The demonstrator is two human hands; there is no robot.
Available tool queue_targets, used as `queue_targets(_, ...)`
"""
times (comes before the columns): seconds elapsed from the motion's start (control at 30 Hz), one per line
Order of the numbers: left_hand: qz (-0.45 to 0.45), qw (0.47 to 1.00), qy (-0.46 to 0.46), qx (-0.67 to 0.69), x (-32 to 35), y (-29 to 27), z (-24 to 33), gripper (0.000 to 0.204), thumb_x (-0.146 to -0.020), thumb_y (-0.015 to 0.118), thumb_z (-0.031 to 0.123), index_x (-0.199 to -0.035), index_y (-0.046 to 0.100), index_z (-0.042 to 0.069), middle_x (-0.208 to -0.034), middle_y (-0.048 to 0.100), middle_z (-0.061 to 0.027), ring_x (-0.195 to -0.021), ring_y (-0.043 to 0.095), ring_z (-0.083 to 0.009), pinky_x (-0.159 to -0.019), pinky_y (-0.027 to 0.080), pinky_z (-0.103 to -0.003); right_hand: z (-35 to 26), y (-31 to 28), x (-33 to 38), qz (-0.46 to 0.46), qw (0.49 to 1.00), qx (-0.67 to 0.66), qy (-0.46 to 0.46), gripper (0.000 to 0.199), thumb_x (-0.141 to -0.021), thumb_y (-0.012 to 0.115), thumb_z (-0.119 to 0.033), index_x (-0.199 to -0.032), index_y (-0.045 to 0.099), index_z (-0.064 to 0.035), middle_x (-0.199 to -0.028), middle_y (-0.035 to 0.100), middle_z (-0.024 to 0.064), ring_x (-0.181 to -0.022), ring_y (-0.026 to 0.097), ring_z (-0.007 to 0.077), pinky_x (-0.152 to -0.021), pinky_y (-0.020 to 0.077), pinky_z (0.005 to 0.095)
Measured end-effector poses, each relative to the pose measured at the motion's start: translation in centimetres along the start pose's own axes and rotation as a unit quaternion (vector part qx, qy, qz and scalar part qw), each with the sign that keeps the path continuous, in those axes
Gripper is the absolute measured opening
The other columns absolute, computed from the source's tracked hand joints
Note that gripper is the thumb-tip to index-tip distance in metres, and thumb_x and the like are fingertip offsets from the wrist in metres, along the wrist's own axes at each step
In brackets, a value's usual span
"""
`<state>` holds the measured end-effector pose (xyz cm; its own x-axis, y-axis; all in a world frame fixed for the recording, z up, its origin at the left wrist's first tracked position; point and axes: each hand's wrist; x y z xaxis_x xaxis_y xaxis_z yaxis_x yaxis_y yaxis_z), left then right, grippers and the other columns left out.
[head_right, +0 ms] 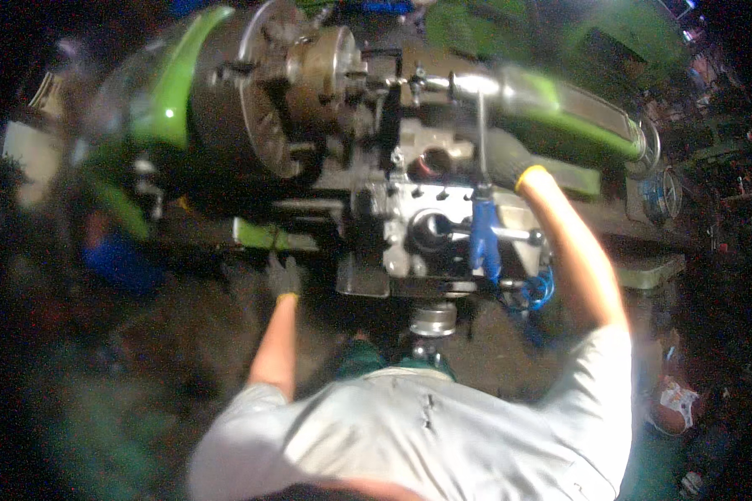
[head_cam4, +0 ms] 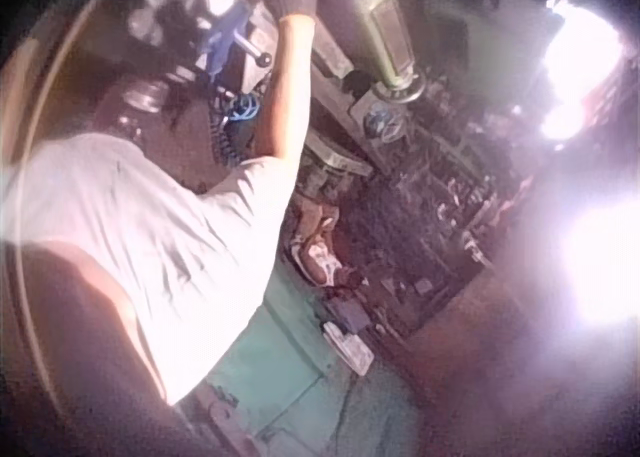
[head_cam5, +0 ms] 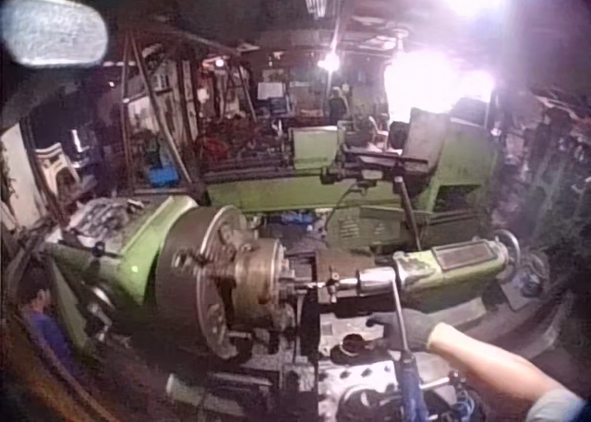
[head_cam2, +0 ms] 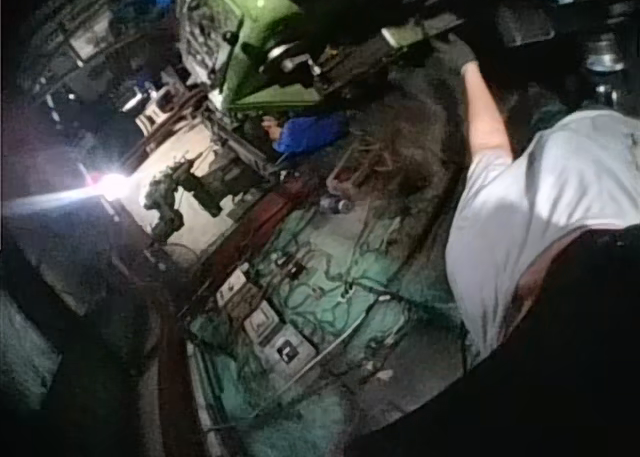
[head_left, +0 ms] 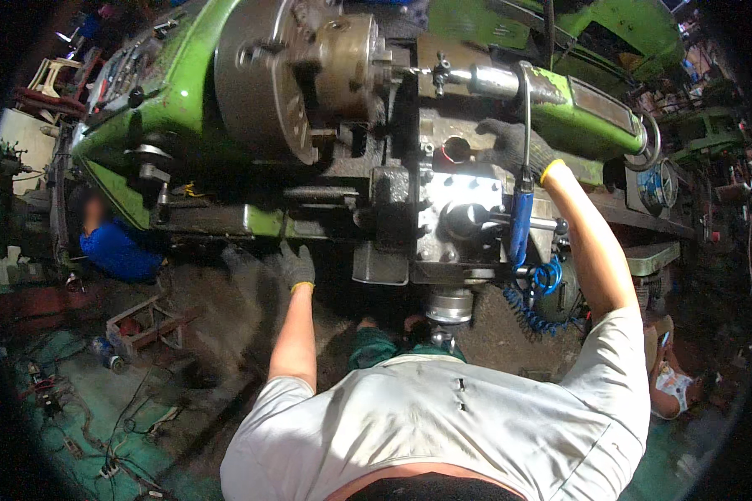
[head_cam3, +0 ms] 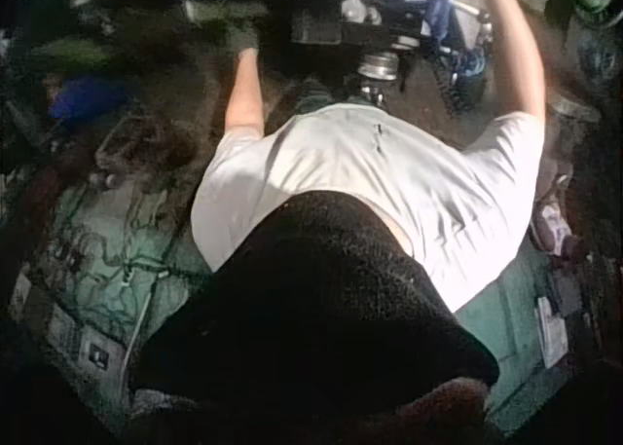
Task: The person operates a green metal lathe in a workshop, using a caliper to measure a rotating cylindrical workpiece. They adjust the tool post and machine controls while monitoring the machining process.
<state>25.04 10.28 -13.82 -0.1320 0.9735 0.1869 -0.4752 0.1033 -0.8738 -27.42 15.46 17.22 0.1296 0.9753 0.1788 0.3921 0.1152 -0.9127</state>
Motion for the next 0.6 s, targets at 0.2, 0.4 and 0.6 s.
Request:
queue_targets(0.2,0.087,0.939,0.197,-0.267,-0.9,5.8,-5.9,0.049,-0.097,0.058,0.019,-0.141,0.055,-0.004,-0.147,0.052,-0.0301,-0.13,0.057,-0.0439,-0.107,0.049,-0.047,0.9,2.0,-1.8,0.011,0.999,0.044,-0.03,0.038,-0.091,0.077,-0.032,-0.118,0.07,-0.0055,-0.092,0.075,0.0215,-0.089,0.075,0.0358,-0.079,0.0568,0.046)
queue_targets(0.4,0.031,0.932,0.187,-0.31,2.2,5.1,-4.5,0.052,-0.098,0.058,0.029,-0.138,0.059,-0.004,-0.146,0.054,-0.028,-0.131,0.055,-0.0442,-0.111,0.043,-0.052,-2.7,1.0,-0.2,-0.018,0.995,0.096,0.021,0.057,-0.082,0.08,-0.052,-0.115,0.071,-0.007,-0.095,0.075,0.0222,-0.093,0.075,0.0376,-0.082,0.0572,0.0474)
queue_targets(0.6,-0.168,0.958,0.004,-0.232,4.0,6.7,-6.8,0.058,-0.098,0.057,0.043,-0.133,0.065,-0.002,-0.141,0.059,-0.0294,-0.129,0.057,-0.0467,-0.111,0.042,-0.056,1.1,2.7,-2.1,0.017,0.989,0.14,-0.038,0.024,-0.092,0.068,-0.031,-0.102,0.071,-0.0096,-0.09,0.073,0.0201,-0.086,0.07,0.0435,-0.077,0.0548,0.0513)
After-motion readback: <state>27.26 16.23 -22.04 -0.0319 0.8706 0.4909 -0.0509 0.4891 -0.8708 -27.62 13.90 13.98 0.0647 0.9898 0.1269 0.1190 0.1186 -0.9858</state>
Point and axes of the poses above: each hand's wrist, its own x-axis away from the middle knuckle, its own y-axis out of the palm, z = x × y
